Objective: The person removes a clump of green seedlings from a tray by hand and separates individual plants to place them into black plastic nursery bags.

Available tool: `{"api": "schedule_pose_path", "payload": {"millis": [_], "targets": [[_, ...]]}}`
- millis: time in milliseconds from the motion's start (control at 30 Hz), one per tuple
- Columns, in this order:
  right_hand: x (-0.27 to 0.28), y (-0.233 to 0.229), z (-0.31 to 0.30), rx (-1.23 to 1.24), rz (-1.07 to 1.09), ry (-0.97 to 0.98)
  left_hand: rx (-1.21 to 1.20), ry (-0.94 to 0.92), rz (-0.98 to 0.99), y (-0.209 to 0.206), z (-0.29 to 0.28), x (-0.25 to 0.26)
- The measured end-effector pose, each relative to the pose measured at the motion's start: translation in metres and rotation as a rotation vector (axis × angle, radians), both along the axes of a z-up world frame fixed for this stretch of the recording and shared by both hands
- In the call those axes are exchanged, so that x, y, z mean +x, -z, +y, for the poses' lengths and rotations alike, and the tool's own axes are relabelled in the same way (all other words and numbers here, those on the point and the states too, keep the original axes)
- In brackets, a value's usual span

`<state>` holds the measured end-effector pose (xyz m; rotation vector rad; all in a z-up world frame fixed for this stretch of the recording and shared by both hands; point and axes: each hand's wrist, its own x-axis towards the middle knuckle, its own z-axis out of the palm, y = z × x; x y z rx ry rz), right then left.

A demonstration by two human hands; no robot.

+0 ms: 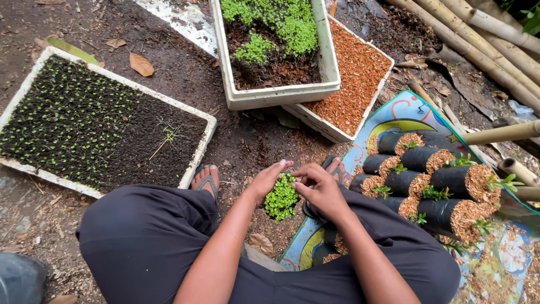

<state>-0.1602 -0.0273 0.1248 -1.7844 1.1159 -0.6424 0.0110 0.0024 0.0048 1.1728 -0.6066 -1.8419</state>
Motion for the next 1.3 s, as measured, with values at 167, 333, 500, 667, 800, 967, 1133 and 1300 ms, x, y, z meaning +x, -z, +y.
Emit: {"api": "schedule_pose_path", "payload": {"millis": [167, 333, 500, 667, 800, 967, 1133, 1300], "targets": [[-0.013, 0.031, -0.004, -0.003, -0.038, 0.038, -0.02, -0.042, -0.019, -0.012, -0.003, -0.01], [-0.012, 0.032, -0.002, 0.326, -0.188, 0.289, -0.08, -0.069, 0.026, -0.015, -0.004, -0.012], [-0.01, 0.042, -0.002, 0.573, -0.305, 0.446, -0.116, -0.073, 0.05, -0.008, -0.003, -0.014], [-0.023, 0.042, -0.012, 0.712, -0.422, 0.553, -0.152, -0.034, 0.079, -0.008, -0.003, -0.009], [-0.03, 0.024, -0.024, 0.752, -0.541, 0.595, -0.151, 0.006, 0.242, 0.017, -0.004, -0.007], [-0.031, 0.024, -0.025, 0.559, -0.408, 0.513, -0.205, 0.093, 0.282, -0.01, -0.006, -0.002], [-0.036, 0.057, -0.02, 0.481, -0.276, 0.307, -0.25, 0.148, 0.24, -0.02, -0.003, -0.003], [-0.018, 0.045, -0.011, 0.58, -0.335, 0.317, -0.211, 0.081, 0.246, -0.023, -0.001, -0.007]]}}
